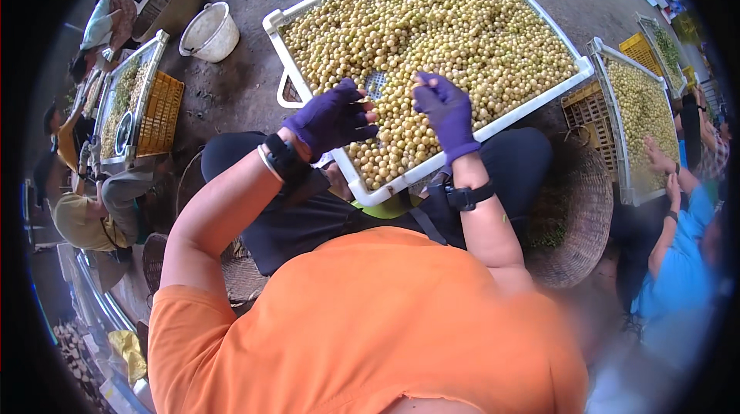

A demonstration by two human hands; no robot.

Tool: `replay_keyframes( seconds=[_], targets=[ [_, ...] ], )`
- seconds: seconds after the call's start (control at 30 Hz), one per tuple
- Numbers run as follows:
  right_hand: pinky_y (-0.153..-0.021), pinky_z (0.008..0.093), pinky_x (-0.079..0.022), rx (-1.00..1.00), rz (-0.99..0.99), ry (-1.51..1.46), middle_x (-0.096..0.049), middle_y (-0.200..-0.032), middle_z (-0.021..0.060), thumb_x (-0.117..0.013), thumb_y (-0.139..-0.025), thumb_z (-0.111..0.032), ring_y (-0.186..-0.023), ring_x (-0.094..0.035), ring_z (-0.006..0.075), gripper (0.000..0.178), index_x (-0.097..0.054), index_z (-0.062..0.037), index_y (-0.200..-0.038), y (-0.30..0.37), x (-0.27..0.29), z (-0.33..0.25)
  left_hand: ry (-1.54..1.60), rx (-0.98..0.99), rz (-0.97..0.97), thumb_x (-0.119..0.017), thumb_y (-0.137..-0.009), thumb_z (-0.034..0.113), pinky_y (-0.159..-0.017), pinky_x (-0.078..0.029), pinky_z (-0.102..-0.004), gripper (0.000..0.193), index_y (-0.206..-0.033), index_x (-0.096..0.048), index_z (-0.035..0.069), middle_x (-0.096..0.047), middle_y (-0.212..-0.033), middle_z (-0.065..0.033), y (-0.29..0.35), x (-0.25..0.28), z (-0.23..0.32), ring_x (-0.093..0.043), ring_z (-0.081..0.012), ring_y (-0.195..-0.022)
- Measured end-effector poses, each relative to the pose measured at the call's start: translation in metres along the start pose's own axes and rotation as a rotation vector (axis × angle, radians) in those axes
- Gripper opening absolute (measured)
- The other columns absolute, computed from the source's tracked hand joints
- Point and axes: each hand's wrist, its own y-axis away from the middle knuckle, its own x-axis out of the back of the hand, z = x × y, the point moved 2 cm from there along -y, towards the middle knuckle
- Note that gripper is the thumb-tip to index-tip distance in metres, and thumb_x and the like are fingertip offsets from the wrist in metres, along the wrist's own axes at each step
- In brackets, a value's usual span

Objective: Trimming stems from longan fruit and sorting them into crates.

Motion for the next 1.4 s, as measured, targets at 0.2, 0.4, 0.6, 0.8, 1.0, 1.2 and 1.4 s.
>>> replay_keyframes(
  seconds=[0.2, 0.4, 0.6, 0.8, 1.0, 1.2, 1.4],
  targets=[
    [-0.067, 0.0404, -0.051, 0.503, -0.211, 0.931, -0.065, -0.09, 0.0137, -0.067, -0.074, -0.011, -0.077, -0.064, 0.0325, 0.026, -0.067, -0.0085, -0.099, 0.02, -0.035, -0.02, 0.055, 0.071, -0.353, -0.045, -0.097, 0.023, -0.095, -0.047, -0.0367, 0.027, -0.112, -0.057, 0.004, -0.063, -0.108, -0.0086, -0.024, -0.011, -0.032, -0.06, -0.0235, -0.102],
    [-0.068, 0.0337, -0.052, 0.416, -0.226, 0.657, -0.065, -0.091, 0.0127, -0.067, -0.08, -0.014, -0.079, -0.066, 0.0261, 0.03, -0.064, -0.0064, -0.109, 0.019, -0.034, -0.011, -0.389, -0.253, -0.445, -0.056, -0.093, 0.022, -0.086, -0.05, -0.0348, 0.02, -0.102, -0.059, 0.005, -0.064, -0.097, -0.0076, -0.031, 0.008, -0.011, -0.063, -0.0217, -0.092],
    [-0.072, 0.032, -0.052, 0.19, -0.25, 0.876, -0.064, -0.104, 0.0168, -0.069, -0.081, -0.018, -0.082, -0.066, 0.0242, 0.038, -0.061, -0.0029, -0.115, -0.003, -0.015, 0.011, 0.115, -0.276, -0.091, -0.063, -0.09, 0.023, -0.078, -0.055, -0.0369, 0.02, -0.094, -0.059, 0.004, -0.063, -0.086, -0.0088, -0.049, 0.036, 0.065, -0.064, -0.0234, -0.082],
    [-0.082, 0.0416, -0.049, 0.4, -0.471, 1.067, -0.062, -0.107, 0.0158, -0.066, -0.078, -0.023, -0.095, -0.062, 0.0329, 0.036, -0.063, -0.0114, -0.111, -0.034, -0.033, 0.04, 0.306, -0.478, -0.085, -0.059, -0.093, 0.023, -0.084, -0.055, -0.0414, 0.023, -0.102, -0.055, 0.002, -0.062, -0.091, -0.0137, -0.056, 0.068, 0.107, -0.062, -0.0302, -0.088],
    [-0.081, 0.0423, -0.049, 0.738, -0.753, 1.156, -0.061, -0.11, 0.0131, -0.069, -0.073, -0.018, -0.095, -0.062, 0.0325, 0.045, -0.059, -0.0189, -0.116, -0.03, -0.076, 0.065, 0.349, -0.569, 0.014, -0.069, -0.085, 0.033, -0.072, -0.057, -0.0412, 0.027, -0.086, -0.058, 0.008, -0.061, -0.077, -0.0079, -0.065, 0.09, 0.129, -0.063, -0.0245, -0.07],
    [-0.07, 0.039, -0.054, 0.302, -1.234, 1.244, -0.064, -0.102, 0.0156, -0.068, -0.076, -0.015, -0.087, -0.065, 0.0319, 0.03, -0.066, -0.013, -0.107, -0.035, -0.06, 0.038, 0.45, -0.578, 0.158, -0.059, -0.092, 0.028, -0.064, -0.058, -0.0372, 0.02, -0.085, -0.056, 0.009, -0.06, -0.074, -0.0059, -0.049, 0.09, 0.145, -0.061, -0.0229, -0.065],
    [-0.074, 0.0406, -0.052, 0.461, -0.635, 1.512, -0.067, -0.094, 0.0144, -0.062, -0.086, -0.026, -0.082, -0.065, 0.0334, 0.02, -0.069, -0.0104, -0.096, -0.103, -0.074, 0.065, 0.458, -0.595, -0.066, -0.057, -0.093, 0.03, -0.062, -0.056, -0.0365, 0.021, -0.087, -0.055, 0.01, -0.058, -0.073, -0.0055, -0.055, 0.083, 0.146, -0.06, -0.0226, -0.065]
  ],
)
